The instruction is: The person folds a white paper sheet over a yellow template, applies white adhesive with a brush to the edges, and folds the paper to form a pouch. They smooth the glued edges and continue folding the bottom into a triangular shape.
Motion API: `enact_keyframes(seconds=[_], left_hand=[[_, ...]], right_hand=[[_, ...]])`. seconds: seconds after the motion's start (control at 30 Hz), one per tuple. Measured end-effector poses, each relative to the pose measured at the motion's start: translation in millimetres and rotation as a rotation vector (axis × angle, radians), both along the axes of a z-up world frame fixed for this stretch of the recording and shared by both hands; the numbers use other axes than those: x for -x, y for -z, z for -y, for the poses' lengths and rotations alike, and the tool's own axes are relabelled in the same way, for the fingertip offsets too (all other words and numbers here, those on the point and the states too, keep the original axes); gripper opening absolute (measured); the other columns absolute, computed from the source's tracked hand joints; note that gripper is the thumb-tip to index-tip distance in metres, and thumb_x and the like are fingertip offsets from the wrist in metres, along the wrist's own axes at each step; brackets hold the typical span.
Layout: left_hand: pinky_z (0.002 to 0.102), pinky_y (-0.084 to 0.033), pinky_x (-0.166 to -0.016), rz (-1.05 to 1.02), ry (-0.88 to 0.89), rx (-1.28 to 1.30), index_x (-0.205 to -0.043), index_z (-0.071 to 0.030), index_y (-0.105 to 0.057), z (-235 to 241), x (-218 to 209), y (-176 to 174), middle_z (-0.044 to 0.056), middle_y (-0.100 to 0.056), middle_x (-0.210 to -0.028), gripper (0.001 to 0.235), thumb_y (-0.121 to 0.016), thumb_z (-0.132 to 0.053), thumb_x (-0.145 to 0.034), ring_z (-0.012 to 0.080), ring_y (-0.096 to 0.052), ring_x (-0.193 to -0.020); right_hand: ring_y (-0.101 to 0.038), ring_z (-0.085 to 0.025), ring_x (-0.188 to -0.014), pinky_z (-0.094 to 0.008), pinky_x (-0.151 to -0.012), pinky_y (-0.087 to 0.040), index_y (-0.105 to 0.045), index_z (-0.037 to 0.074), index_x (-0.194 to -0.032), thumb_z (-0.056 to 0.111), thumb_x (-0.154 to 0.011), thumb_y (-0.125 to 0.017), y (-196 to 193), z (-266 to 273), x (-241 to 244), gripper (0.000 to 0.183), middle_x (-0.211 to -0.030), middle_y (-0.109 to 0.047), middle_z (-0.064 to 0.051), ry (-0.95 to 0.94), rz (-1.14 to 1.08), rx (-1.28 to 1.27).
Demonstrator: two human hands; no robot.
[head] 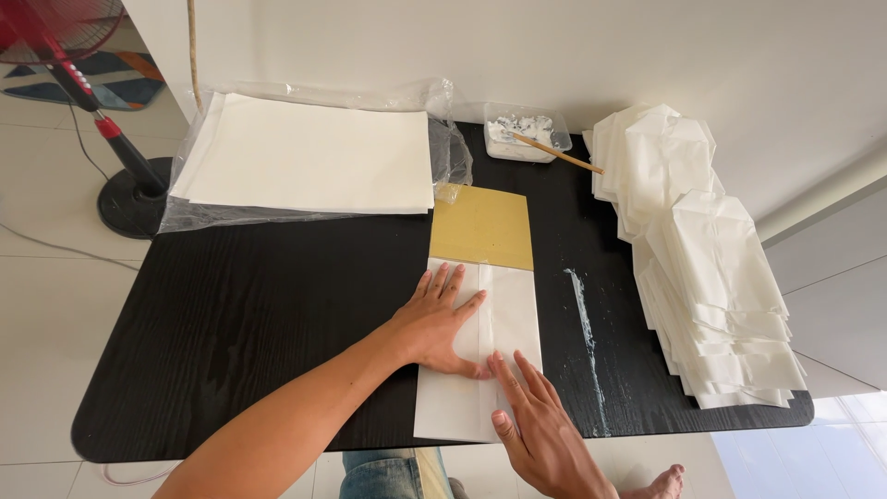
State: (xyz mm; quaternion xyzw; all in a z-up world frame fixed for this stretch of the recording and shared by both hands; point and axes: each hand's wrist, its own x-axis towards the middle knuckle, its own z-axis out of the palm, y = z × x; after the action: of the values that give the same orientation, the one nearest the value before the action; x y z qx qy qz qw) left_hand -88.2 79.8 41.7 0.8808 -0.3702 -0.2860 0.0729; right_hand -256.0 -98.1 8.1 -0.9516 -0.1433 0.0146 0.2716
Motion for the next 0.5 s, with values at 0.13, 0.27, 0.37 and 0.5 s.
enact_keyframes(seconds=[0.13,0.27,0.37,0.5], left_hand=[[0.053,0.011,-0.125,0.049,0.032,-0.007,-0.167,-0.021,0.003,0,-2,8,0.024,0.024,-0.169,0.133,-0.045,-0.091,-0.065,0.0409,0.026,-0.156],[0.053,0.011,-0.125,0.059,0.041,-0.008,-0.167,-0.02,0.003,0,-3,9,0.025,0.023,-0.169,0.132,-0.049,-0.09,-0.068,0.0419,0.025,-0.156],[0.053,0.009,-0.125,0.098,0.038,0.043,-0.164,-0.013,0.018,1,-4,18,0.026,0.019,-0.17,0.143,-0.052,-0.092,-0.067,0.0419,0.021,-0.157],[0.053,0.009,-0.125,0.088,-0.001,0.08,-0.161,-0.004,0.022,0,-4,20,0.024,0.02,-0.171,0.151,-0.042,-0.097,-0.059,0.0411,0.021,-0.157]], right_hand=[[-0.006,-0.033,-0.16,-0.052,-0.122,-0.014,-0.016,0.014,-0.164,0.057,-0.104,-0.021,3,1,-12,0.074,-0.168,-0.032,-0.011,0.011,-0.072,0.012],[-0.002,-0.034,-0.16,-0.05,-0.124,-0.008,-0.012,0.012,-0.164,0.06,-0.103,-0.022,4,3,-29,0.079,-0.171,-0.023,-0.013,-0.014,-0.072,0.028],[-0.001,-0.038,-0.159,-0.051,-0.124,-0.009,-0.008,0.011,-0.164,0.055,-0.105,-0.023,8,8,-44,0.075,-0.171,-0.02,-0.015,-0.034,-0.054,0.082],[-0.001,-0.036,-0.16,-0.049,-0.125,-0.007,-0.009,0.012,-0.164,0.062,-0.102,-0.02,7,11,-64,0.081,-0.171,-0.018,-0.014,-0.036,-0.065,0.092]])
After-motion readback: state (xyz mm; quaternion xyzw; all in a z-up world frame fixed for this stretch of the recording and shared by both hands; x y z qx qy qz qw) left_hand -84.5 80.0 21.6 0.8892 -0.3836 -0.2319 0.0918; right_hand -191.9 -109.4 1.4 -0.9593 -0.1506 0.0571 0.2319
